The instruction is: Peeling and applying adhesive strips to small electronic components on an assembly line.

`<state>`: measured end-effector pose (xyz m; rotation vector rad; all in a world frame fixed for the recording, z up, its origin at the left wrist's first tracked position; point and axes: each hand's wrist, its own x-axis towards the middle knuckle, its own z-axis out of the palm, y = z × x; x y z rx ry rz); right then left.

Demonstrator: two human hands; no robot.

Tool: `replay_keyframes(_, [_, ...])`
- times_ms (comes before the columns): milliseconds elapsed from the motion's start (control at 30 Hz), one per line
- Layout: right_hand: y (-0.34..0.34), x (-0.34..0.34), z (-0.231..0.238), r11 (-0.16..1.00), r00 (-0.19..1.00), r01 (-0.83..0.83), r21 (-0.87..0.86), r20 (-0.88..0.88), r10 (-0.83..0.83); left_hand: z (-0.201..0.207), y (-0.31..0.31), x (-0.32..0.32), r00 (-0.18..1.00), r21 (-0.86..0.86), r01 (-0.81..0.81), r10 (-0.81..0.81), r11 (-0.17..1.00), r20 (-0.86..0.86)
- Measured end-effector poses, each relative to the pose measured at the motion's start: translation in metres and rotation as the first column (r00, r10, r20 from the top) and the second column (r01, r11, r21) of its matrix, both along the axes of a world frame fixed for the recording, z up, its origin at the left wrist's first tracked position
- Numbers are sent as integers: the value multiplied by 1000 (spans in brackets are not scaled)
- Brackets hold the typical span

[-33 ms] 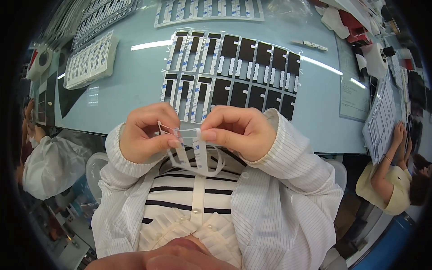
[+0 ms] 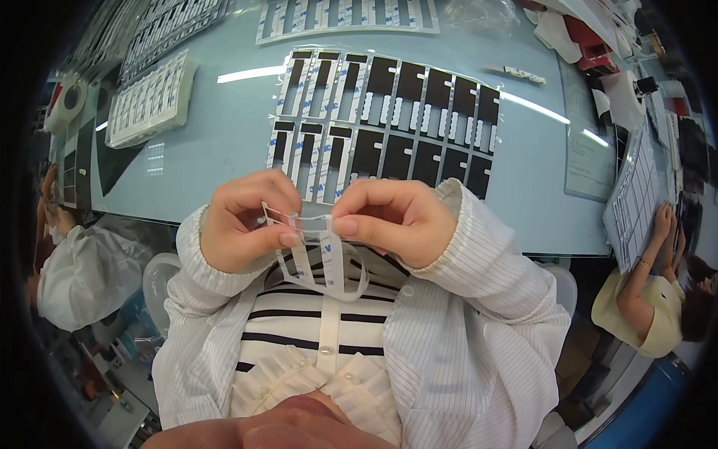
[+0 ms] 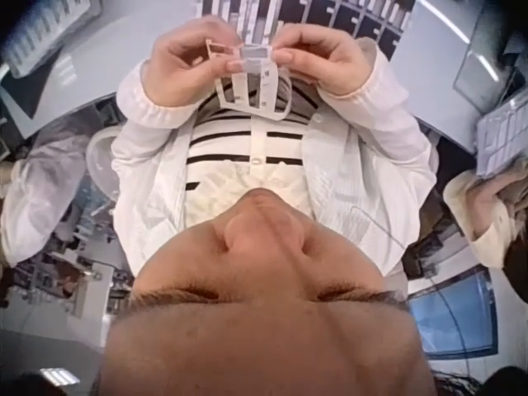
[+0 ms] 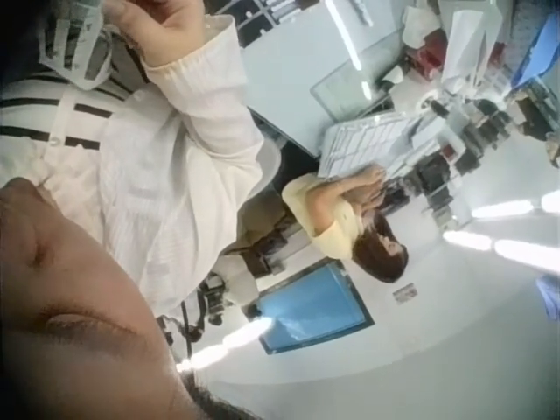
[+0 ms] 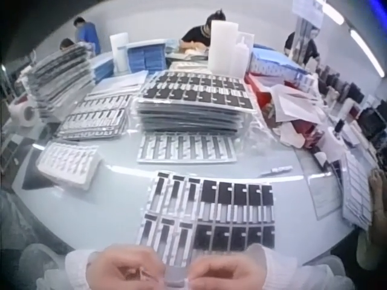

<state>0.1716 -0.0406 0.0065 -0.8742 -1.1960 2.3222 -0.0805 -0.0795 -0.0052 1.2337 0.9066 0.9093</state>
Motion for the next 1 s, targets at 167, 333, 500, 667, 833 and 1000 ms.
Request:
replay_keyframes(167, [-9, -10, -9, 980, 995, -88, -177, -51, 80, -1, 8, 12, 999, 253, 39, -32, 967, -29])
replay_keyframes(333, [-17, -13, -10, 993, 1000, -9, -114, 17, 11, 0, 4, 13, 1000, 200, 1, 4, 980, -28])
replay_keyframes(500, [-13, -13, -7, 983, 984, 174, -57, 54, -171, -2, 0, 8, 993, 91, -120, 119, 989, 16])
replay_keyframes(667, [-18, -18, -11, 992, 993, 114, -53, 34, -112, -2, -3, 27, 973, -37, -137, 142, 990, 180])
replay_keyframes(833, [-16, -14, -12, 990, 989, 140, 20, 41, -140, -8, -4, 23, 972, 1, -165, 163, 986, 172])
replay_keyframes(1000, [-8, 3, 15, 989, 967, 130, 69, 210, -142, -7, -5, 22, 972, 29, -207, 202, 978, 122])
